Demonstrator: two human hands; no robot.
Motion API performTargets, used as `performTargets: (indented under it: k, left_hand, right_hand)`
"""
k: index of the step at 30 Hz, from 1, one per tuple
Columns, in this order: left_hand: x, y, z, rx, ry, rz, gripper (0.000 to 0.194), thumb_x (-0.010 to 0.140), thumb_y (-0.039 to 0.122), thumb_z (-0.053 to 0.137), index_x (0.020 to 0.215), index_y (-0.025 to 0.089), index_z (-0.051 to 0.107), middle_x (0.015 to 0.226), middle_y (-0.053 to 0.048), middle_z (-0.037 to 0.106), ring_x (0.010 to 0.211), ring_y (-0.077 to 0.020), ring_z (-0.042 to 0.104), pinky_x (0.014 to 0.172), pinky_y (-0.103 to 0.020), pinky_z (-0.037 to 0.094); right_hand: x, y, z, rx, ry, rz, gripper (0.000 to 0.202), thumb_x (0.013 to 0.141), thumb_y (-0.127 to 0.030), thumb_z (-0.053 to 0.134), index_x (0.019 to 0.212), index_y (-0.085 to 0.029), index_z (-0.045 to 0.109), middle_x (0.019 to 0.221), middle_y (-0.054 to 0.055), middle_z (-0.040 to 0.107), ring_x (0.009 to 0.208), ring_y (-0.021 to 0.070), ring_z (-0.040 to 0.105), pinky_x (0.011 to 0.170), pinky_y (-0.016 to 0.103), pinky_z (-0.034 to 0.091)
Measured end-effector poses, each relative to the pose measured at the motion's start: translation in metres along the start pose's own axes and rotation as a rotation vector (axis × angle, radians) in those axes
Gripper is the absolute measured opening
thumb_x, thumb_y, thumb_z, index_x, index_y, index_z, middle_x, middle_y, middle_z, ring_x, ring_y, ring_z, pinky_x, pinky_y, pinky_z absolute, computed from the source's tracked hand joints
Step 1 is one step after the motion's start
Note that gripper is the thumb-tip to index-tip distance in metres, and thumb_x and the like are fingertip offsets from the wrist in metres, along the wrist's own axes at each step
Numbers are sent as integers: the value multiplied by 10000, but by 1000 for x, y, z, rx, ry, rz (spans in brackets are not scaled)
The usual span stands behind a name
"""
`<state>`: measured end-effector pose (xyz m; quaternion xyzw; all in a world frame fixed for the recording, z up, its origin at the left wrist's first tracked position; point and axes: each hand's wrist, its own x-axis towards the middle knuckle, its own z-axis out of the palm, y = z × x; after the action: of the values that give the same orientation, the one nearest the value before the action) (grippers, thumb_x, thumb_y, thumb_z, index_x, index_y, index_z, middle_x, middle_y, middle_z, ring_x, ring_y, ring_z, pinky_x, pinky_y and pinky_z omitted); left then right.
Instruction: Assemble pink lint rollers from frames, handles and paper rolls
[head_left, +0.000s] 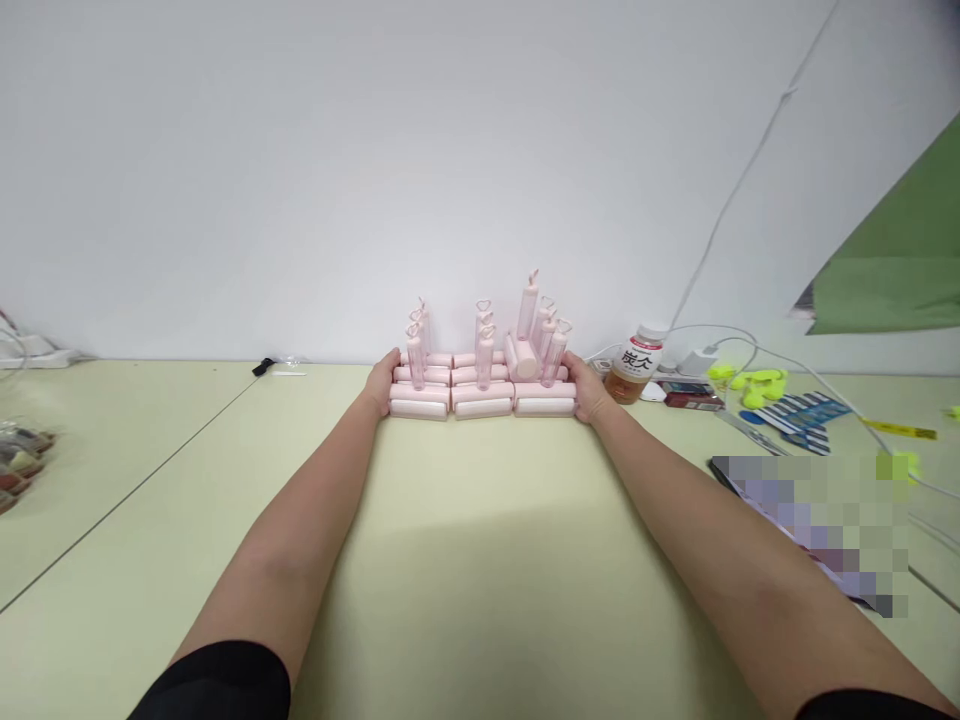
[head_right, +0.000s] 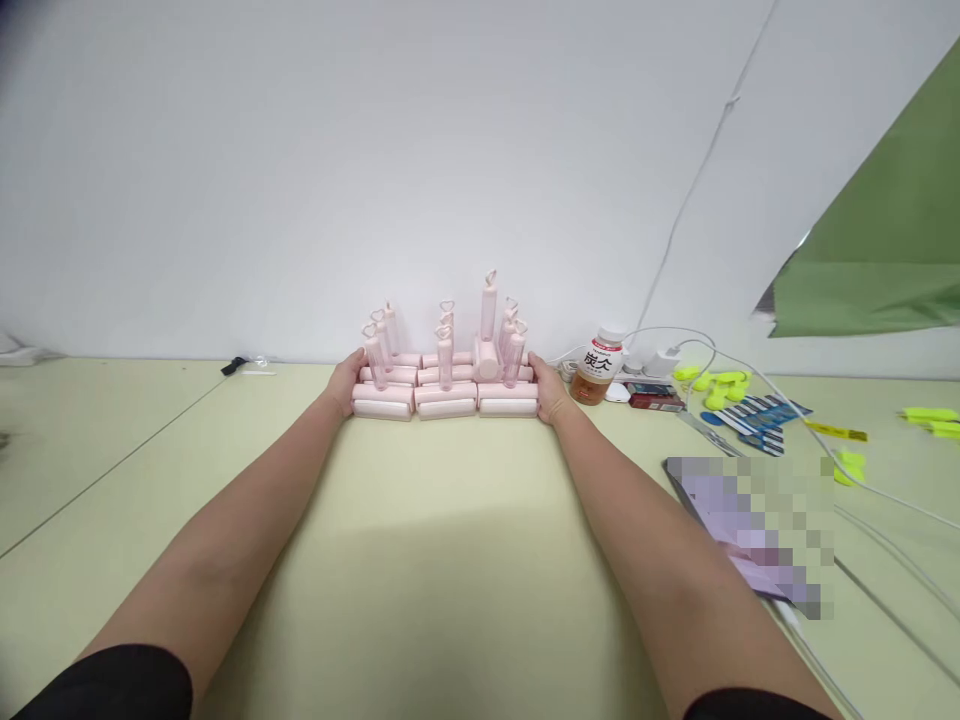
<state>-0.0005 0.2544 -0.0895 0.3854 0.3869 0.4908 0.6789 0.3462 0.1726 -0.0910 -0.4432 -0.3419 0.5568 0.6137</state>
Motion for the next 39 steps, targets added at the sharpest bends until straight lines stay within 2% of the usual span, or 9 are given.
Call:
performTargets:
  k: [7, 18, 29, 34, 39]
  left_hand:
    - [-8, -1, 1, -28, 23, 7, 504, 767, 529, 624, 1027, 100, 671, 736, -74, 733, 652, -260, 704, 708, -374, 560]
    - [6, 0, 0, -28, 60, 10, 437, 742, 478, 661, 978, 110, 666, 696, -68, 723, 645, -254, 697, 678, -356, 555]
    - [-4, -6, -4, -54, 78, 33, 446, 722, 514, 670, 928, 119, 659, 683, -62, 711, 636, -259, 694, 680, -361, 550]
    - [-1, -7, -3, -61, 101, 49, 473, 731, 540, 664, 938, 116, 653, 713, -74, 712, 685, -268, 696, 709, -366, 547]
    - [-3, -5, -2, -62, 162, 130, 448, 800, 551, 592, 1003, 153, 629, 830, -76, 720, 850, -261, 699, 807, -343, 527]
  right_hand:
    - [-8, 0, 0, 7, -15, -7, 311, 879, -445, 524, 985, -186, 662, 669, 35, 752, 571, 230, 699, 646, 362, 594]
    - [0, -4, -1, 1, -26, 48, 318, 873, -443, 544, 968, -167, 669, 654, 45, 749, 584, 232, 702, 645, 355, 592]
    - [-10, 0, 1, -23, -17, 4, 285, 832, -421, 592, 944, -170, 667, 669, 42, 750, 583, 222, 695, 631, 340, 582]
    - [-4, 3, -1, -37, 47, -33, 263, 808, -417, 595, 899, -177, 655, 661, 41, 737, 609, 231, 694, 626, 346, 580]
    - [-1, 8, -3, -72, 196, -141, 273, 828, -461, 514, 832, -209, 619, 681, 27, 714, 652, 217, 690, 622, 339, 577]
